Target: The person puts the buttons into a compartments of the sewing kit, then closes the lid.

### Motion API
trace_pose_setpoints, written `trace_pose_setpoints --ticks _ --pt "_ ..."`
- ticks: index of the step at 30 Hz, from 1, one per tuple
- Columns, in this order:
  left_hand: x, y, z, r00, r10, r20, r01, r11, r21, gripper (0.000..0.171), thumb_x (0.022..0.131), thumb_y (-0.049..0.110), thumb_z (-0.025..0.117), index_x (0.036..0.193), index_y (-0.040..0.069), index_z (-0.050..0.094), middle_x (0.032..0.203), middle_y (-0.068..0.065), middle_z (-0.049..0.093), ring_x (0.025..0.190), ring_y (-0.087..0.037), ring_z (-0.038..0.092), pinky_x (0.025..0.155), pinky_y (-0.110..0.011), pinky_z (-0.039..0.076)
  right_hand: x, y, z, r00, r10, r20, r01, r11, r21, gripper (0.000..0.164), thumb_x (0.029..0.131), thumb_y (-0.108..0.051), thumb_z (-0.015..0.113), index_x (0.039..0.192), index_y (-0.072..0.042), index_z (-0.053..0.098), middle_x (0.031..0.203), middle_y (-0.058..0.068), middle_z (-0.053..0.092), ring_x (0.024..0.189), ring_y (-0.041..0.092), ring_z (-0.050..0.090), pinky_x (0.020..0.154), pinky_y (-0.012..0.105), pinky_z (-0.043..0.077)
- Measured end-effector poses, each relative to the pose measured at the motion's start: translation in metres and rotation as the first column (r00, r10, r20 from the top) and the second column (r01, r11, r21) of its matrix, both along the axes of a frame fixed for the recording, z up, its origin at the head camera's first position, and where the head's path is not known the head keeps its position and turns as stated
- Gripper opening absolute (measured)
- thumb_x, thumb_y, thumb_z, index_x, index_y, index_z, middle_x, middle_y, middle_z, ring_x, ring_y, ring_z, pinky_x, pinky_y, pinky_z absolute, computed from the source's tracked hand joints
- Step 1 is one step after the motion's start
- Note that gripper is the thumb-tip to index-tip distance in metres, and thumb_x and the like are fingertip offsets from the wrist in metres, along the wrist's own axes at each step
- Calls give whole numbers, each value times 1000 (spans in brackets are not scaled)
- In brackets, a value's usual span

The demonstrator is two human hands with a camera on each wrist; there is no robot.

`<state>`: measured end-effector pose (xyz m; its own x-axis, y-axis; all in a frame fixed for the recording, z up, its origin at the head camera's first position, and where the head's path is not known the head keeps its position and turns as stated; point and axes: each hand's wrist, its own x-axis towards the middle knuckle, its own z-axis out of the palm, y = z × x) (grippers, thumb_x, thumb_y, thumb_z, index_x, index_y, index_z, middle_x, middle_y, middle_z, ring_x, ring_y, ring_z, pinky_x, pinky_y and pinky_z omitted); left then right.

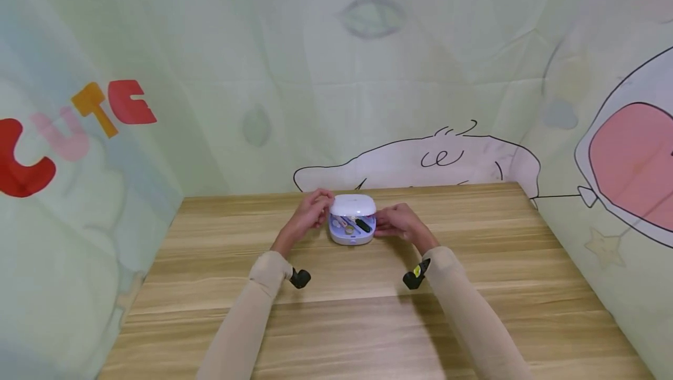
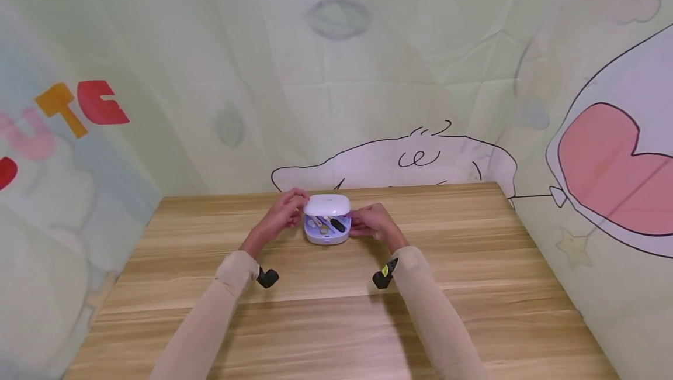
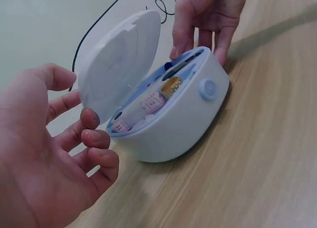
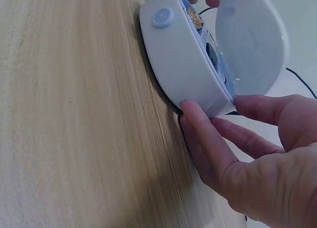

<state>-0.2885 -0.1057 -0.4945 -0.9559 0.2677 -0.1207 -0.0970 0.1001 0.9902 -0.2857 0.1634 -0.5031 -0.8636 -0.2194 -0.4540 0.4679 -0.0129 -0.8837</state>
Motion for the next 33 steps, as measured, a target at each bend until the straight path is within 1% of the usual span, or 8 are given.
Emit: trace_pose_setpoints --ticks 4,9,12,15,19,22,27,33 --pt "5 -2 -3 999 -31 -14 30 999 -41 20 106 15 53 123 5 54 76 -7 47 62 -21 40 52 -26 30 2 0 0 1000 7 -12 -7 1000 -16 33 104 -1 56 131 19 58 102 22 72 84 25 72 83 40 65" --pt "10 -3 -6 997 -55 -53 45 983 -177 18 106 17 58 122 9 53 85 -11 53 67 -24 47 53 -26 38 3 1 1 999 42 -28 -42 999 -5 50 111 -26 53 133 19 56 117 29 68 93 28 72 90 43 63" --pt "13 -4 -6 996 -56 -76 33 963 -268 19 104 19 61 119 10 53 90 -10 56 73 -25 51 57 -27 43 3 1 2 997 64 -32 -64 998 9 60 107 -38 59 132 17 57 118 28 68 93 28 72 89 43 64" --pt "15 -5 -7 994 -54 -97 21 951 -308 19 103 19 63 116 10 53 96 -11 58 79 -25 54 61 -27 46 2 0 3 996 84 -31 -83 996 25 60 102 -37 68 132 14 57 113 24 69 90 27 73 88 43 64" --pt "16 -5 -10 989 -59 -133 14 947 -320 20 102 20 64 115 9 53 102 -11 59 88 -24 55 66 -28 48 1 -1 4 994 105 -31 -104 994 43 55 99 -27 75 132 13 57 109 21 71 87 26 74 88 43 64" --pt "16 -5 -12 988 -57 -145 9 950 -312 21 102 20 65 115 8 53 104 -12 59 88 -24 55 65 -27 48 1 -2 4 993 111 -35 -109 992 57 53 97 -22 77 132 13 58 108 20 72 86 24 74 87 43 64" --pt "17 -5 -15 992 -51 -114 17 958 -286 22 104 21 65 116 9 51 101 -11 56 74 -22 54 57 -26 46 2 -3 6 993 110 -44 -106 990 90 54 97 -23 77 134 12 58 110 20 72 86 23 74 86 41 65" --pt "20 -6 -17 995 -62 -83 38 963 -268 23 106 24 62 118 10 48 100 -11 55 76 -23 54 59 -26 47 2 -3 8 993 109 -46 -102 986 131 53 97 -25 77 134 9 59 112 20 72 89 24 74 85 40 65"
